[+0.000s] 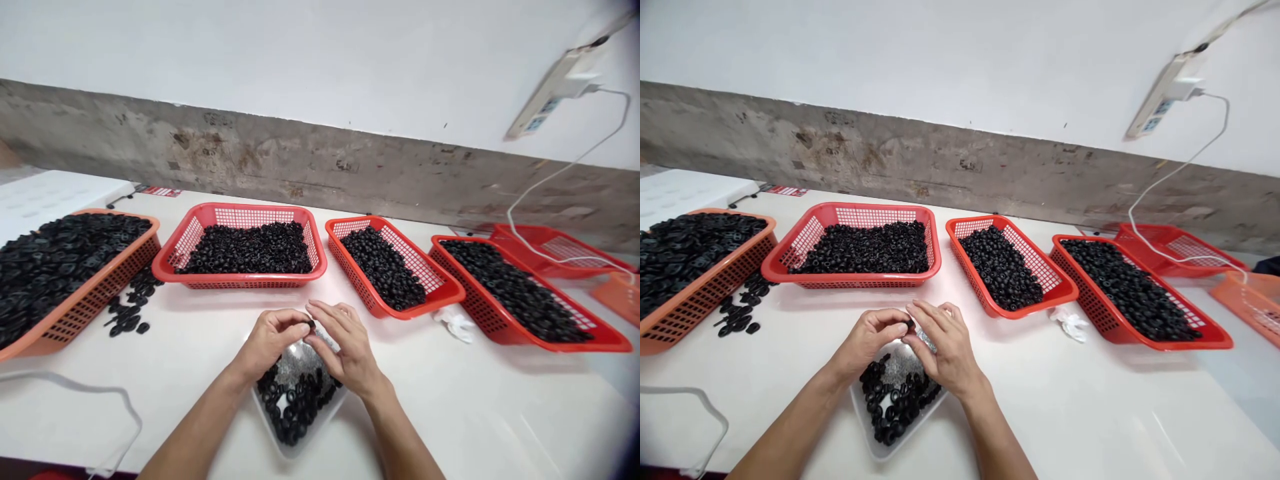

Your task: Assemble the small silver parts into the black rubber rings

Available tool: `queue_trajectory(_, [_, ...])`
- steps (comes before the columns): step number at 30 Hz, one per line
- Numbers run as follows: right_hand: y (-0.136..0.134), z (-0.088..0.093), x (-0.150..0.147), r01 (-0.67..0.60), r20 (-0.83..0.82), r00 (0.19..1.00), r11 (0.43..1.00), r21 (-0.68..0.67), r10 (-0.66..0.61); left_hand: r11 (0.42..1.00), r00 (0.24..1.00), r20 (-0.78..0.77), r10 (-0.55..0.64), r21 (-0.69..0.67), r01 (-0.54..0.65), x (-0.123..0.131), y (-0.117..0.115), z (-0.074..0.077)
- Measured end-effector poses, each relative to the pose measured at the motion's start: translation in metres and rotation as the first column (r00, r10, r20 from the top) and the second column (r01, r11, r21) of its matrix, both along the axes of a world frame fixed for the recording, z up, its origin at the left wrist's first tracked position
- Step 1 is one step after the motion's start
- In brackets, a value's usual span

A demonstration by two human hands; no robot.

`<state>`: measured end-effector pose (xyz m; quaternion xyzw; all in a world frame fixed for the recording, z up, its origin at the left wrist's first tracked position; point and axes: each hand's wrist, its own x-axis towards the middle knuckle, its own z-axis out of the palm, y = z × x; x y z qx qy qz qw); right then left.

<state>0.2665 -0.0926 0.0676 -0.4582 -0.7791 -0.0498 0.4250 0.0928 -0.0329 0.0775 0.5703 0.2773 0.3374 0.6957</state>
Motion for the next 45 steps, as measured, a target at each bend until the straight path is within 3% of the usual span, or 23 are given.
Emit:
queue_trajectory(3, [-0.001,-0.001,-0.002,0.059,0.073,0.995,0.993,0.104,-0.067,1.0,1.0,-0.011,0.0,0.0,0.0,0.0,0.0,-0.001])
queue_trajectory(5, [-0.001,-0.001,-0.004,0.044,0.053,0.997,0.994,0.102,-0.05,1.0,1.0,0.0,-0.008,0.002,0.008,0.0,0.0,-0.001])
queue_trajectory(9, [-0.002,0.001,-0.006,-0.023,-0.159,0.987,1.0,-0.009,0.022,1.0,1.0,0.011,-0.011,-0.018,0.011,0.0,0.0,0.001])
queue_trajectory(13, [-0.002,0.004,-0.006,-0.109,-0.393,0.919,0.983,-0.147,0.043,0.998,0.998,-0.016,-0.057,-0.011,0.057,0.0,-0.002,0.002])
queue_trajectory(18, [-0.001,0.004,-0.005,-0.218,-0.506,0.86,0.942,-0.257,0.061,0.998,0.998,-0.026,-0.064,-0.001,0.064,0.001,-0.002,-0.001])
queue_trajectory(21, [-0.002,0.003,-0.005,-0.136,-0.422,0.906,0.968,-0.209,0.036,0.999,0.999,-0.019,-0.035,0.007,0.035,0.0,-0.001,-0.001])
queue_trajectory(24, [-0.002,0.0,-0.008,0.007,-0.181,0.983,0.998,-0.055,-0.017,1.0,1.0,-0.016,0.011,0.005,-0.011,-0.001,-0.001,0.001])
queue_trajectory(28, [-0.002,-0.002,-0.012,0.1,0.079,0.991,0.989,0.112,-0.109,1.0,1.0,-0.024,-0.019,0.017,0.02,-0.001,-0.002,0.002])
queue_trajectory(45, [-0.003,-0.002,-0.009,0.152,0.064,0.984,0.975,0.159,-0.164,0.98,0.988,-0.124,-0.091,0.165,0.111,-0.001,-0.002,-0.004])
